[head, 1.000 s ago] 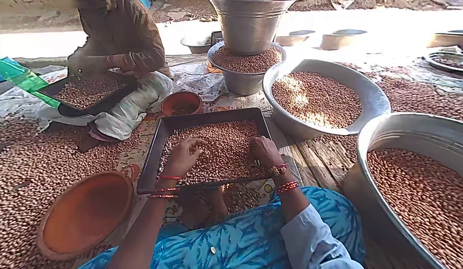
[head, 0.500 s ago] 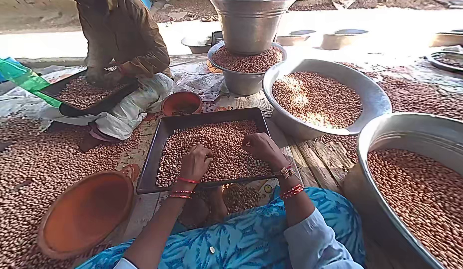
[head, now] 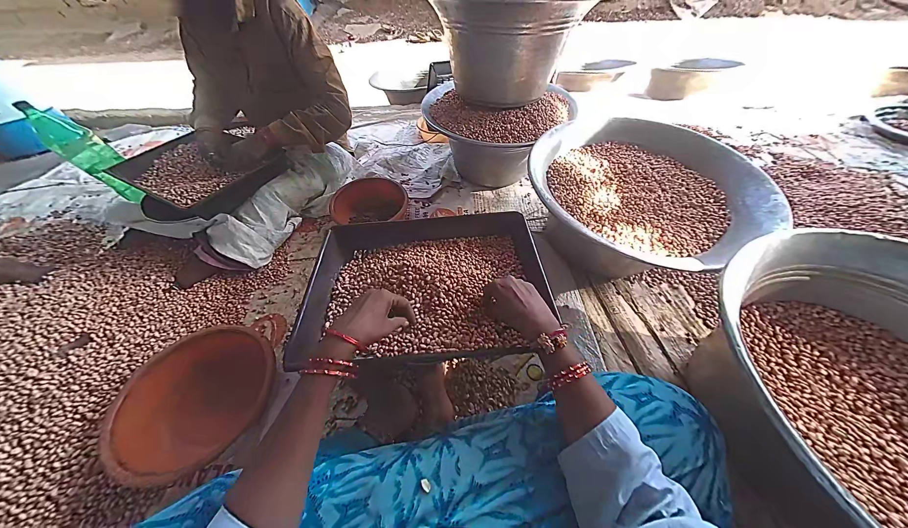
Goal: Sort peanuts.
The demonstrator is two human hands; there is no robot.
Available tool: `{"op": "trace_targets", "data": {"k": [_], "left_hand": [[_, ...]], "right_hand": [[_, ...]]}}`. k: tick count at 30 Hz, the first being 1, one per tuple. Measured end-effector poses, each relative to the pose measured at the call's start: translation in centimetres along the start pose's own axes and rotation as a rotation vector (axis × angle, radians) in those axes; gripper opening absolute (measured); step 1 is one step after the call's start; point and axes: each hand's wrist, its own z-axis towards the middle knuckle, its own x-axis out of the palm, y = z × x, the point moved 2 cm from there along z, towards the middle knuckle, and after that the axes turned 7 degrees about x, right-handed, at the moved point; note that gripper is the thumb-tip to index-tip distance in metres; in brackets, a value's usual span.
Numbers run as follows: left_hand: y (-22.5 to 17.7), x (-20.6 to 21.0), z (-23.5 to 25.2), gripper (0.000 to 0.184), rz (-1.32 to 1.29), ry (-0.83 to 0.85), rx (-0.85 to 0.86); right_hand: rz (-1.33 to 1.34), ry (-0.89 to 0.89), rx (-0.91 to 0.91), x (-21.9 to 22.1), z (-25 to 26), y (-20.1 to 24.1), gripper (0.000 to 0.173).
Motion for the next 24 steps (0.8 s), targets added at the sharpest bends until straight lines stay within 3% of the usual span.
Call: {"op": "trace_targets", "data": {"k": [3,8,10,14,19,21,24], "left_hand": [[-0.9,1.0,0.5,0.022,0.122,0.113,-0.063],[-0.7,2.3,1.2,0.026,0.153,0.201,-0.061],[-0.7,2.2,1.1,0.024,0.146,0.223,-0.036],[0.0,1.3,0.9,0.023,0.138,0.205,-0.075],[-0.3,1.0,1.0,0.025,0.115,-0.22,-0.074],[-0.9,1.9,1.3,0.024,0.15,-0.279,-0.047],[-1.5,3.0,2.0,0.026,0.218,-0.217,-0.092]], "right_hand": [[0.085,0.027,-0.096,-0.8,-0.7,0.0,0.023],[0.597,0.13,-0.645,-3.1,-3.6,1.9,0.017],[0.564,0.076,-0.632,-2.9,-3.9,2.8,0.015],[0.228,0.036,-0.427,0.1,-2.3,5.2,0.023],[0.058,0.057,-0.315,2.6,-1.5,7.0,0.023],[0.038,0.058,-0.319,2.7,-1.5,7.1,0.022],[0.058,0.062,-0.325,2.7,-1.3,7.0,0.022]]}}
